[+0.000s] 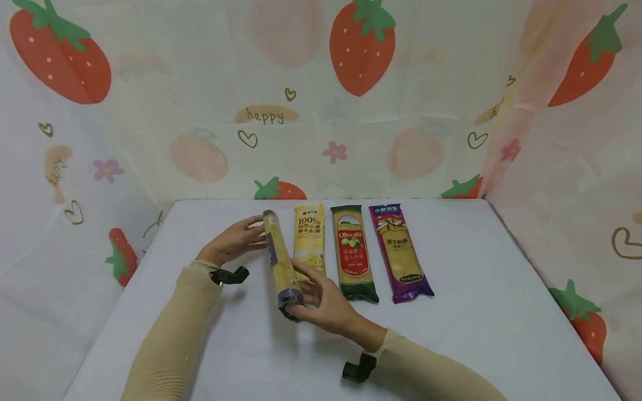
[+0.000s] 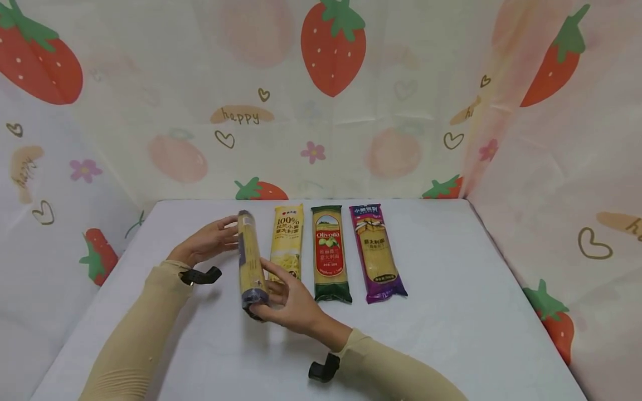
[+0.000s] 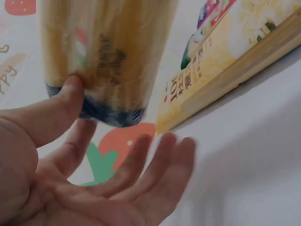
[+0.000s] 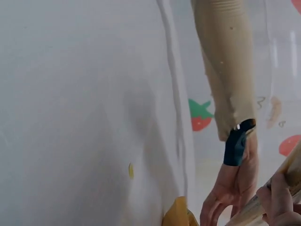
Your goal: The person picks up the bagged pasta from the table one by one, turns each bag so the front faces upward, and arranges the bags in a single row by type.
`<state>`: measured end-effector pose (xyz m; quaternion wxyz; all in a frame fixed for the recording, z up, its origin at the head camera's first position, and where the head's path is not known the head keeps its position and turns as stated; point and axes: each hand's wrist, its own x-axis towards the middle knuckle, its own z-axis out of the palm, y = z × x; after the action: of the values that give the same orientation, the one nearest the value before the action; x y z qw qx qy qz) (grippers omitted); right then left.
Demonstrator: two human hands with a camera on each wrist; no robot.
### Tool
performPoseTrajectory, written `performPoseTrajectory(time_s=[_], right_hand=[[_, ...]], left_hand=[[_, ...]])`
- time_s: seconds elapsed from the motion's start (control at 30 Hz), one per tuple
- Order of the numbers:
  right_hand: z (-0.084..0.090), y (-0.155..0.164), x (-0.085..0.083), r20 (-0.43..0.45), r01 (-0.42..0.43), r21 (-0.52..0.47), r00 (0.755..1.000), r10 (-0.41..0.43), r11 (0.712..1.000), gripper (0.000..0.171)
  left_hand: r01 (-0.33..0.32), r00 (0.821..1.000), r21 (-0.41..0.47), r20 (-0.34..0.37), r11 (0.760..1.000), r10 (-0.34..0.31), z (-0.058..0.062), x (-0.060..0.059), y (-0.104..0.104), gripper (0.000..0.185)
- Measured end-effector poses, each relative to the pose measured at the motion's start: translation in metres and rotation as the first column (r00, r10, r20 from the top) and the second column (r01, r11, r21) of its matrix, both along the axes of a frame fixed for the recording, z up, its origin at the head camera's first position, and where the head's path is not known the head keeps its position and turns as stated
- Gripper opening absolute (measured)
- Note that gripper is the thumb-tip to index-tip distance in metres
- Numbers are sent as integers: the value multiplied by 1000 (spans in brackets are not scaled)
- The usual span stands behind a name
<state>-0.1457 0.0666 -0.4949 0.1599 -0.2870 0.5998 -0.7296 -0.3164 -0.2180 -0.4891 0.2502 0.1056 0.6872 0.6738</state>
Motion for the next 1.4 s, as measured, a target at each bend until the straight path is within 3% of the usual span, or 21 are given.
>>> performPoseTrajectory(time_s=[0.2,0.37,0.47,0.63,0.83,0.97,1.13,1.27,1.4], right_hand=[[2,0,-2,14,9,-57,1000,-9,998,86],[5,4,-2,-4,42,6,999,-42,999,84],[6,8,-3,-52,91,77,995,-87,993,81],[7,15,-9,-135,149,170,983,-127,974,81],[7,23,-12,-93,131,240,989,-112,962,87],[5,25,-14,-62,105,264,994,-91,959,87],[4,23,-17,-40,104,309,995,-96,945,86],[2,18,-20,-48,142,373,990,-134,917,86],[2,11,-20,-26,155,409,987,-158,899,87]], left_hand=[[4,996,68,88,998,-10,-1,3,5,43],[-42,993,155,113,987,24,-6,2,7,35],[-93,991,153,111,984,77,-9,2,8,42],[-177,983,76,72,981,172,-9,2,8,62],[-253,963,11,94,967,251,-8,3,8,72],[-290,953,20,101,957,287,-4,3,9,72],[-263,964,31,60,964,261,3,3,10,70],[-221,975,50,40,974,219,8,3,10,74],[-224,974,52,27,973,223,10,3,11,78]])
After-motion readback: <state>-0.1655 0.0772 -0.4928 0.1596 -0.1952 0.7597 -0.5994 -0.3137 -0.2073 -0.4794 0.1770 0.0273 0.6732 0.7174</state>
